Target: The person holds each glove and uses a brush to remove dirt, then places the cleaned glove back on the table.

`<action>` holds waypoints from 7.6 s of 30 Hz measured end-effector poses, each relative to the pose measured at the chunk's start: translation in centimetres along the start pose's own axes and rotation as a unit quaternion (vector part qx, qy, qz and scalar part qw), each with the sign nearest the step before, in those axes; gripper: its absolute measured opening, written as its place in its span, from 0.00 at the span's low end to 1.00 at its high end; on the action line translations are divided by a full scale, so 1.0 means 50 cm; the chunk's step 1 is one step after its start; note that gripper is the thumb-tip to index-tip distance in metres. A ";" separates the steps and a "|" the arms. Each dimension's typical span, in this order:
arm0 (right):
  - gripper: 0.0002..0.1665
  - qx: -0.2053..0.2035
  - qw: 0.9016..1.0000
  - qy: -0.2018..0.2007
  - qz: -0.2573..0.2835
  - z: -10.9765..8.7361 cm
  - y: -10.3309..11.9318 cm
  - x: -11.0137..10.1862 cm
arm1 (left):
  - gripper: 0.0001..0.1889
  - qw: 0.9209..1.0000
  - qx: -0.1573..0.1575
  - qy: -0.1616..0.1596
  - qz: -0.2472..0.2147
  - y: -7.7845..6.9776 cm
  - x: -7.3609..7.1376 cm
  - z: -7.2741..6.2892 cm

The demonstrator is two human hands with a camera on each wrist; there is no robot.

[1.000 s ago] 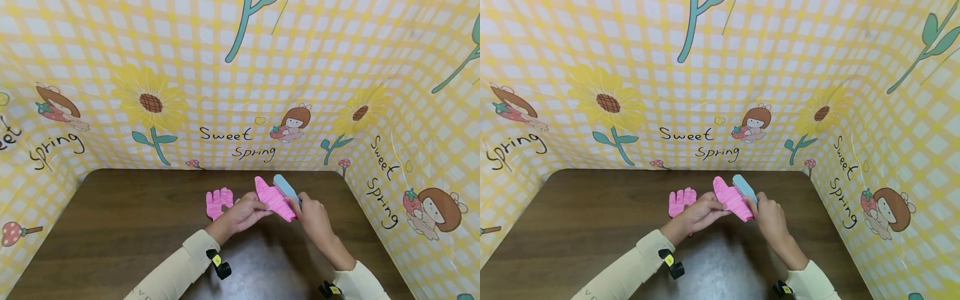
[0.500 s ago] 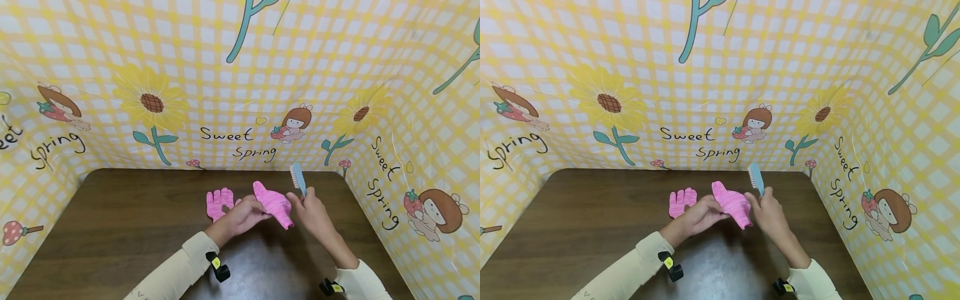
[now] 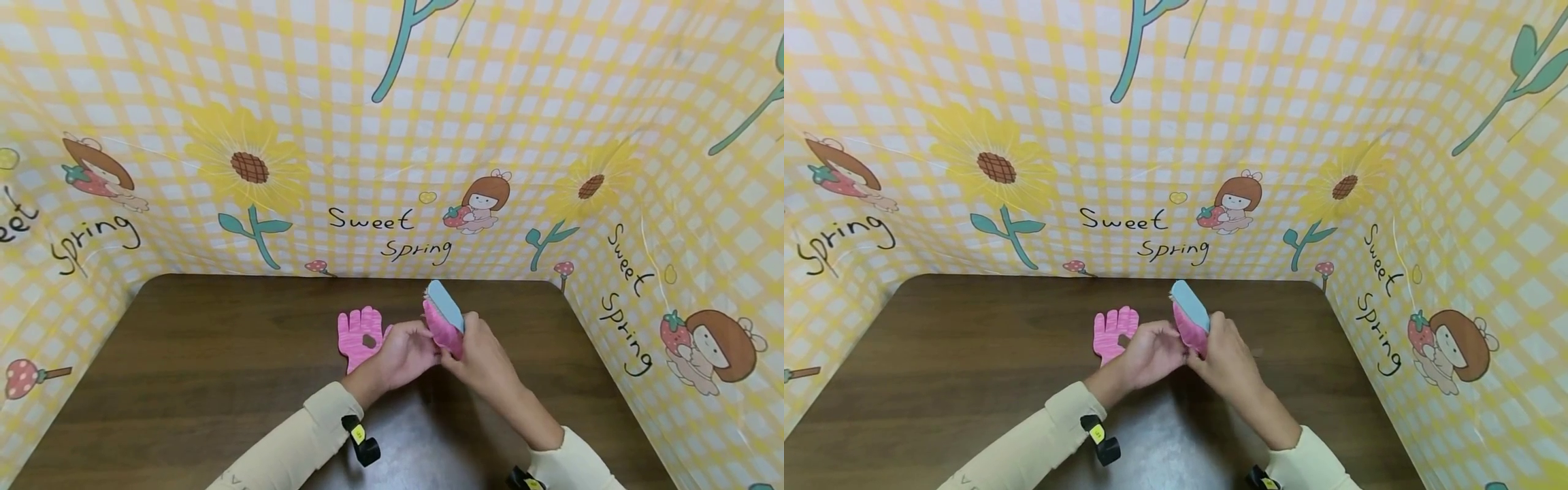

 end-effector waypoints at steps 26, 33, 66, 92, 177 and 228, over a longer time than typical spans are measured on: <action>0.22 -0.014 0.995 -0.090 -0.044 -0.002 -0.006 0.010 | 0.34 0.998 -0.007 0.017 0.056 0.012 0.006 -0.003; 0.17 0.000 0.993 -0.119 -0.017 0.007 -0.029 -0.014 | 0.36 0.994 -0.013 0.035 0.106 0.010 0.006 -0.007; 0.27 0.310 0.845 -0.064 0.431 0.001 -0.114 0.027 | 0.18 0.980 0.018 -0.155 0.125 0.007 -0.030 0.007; 0.24 0.176 0.972 0.034 0.153 -0.033 -0.114 -0.002 | 0.25 0.990 0.055 -0.128 0.022 0.005 -0.042 0.010; 0.19 -0.005 0.998 -0.004 -0.060 -0.034 -0.039 0.010 | 0.34 0.994 0.040 -0.101 0.027 -0.017 -0.030 0.002; 0.22 0.118 0.990 -0.050 -0.056 -0.024 -0.147 -0.006 | 0.34 0.993 0.061 -0.093 0.027 -0.010 -0.033 -0.005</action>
Point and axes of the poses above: each hand's wrist, its own z-axis towards the middle knuckle, its own x-axis out of the palm, y = z × x, the point moved 7 cm from there along z, towards the middle knuckle, and after that the axes turned 5 degrees about -x, right-handed, at the moved point
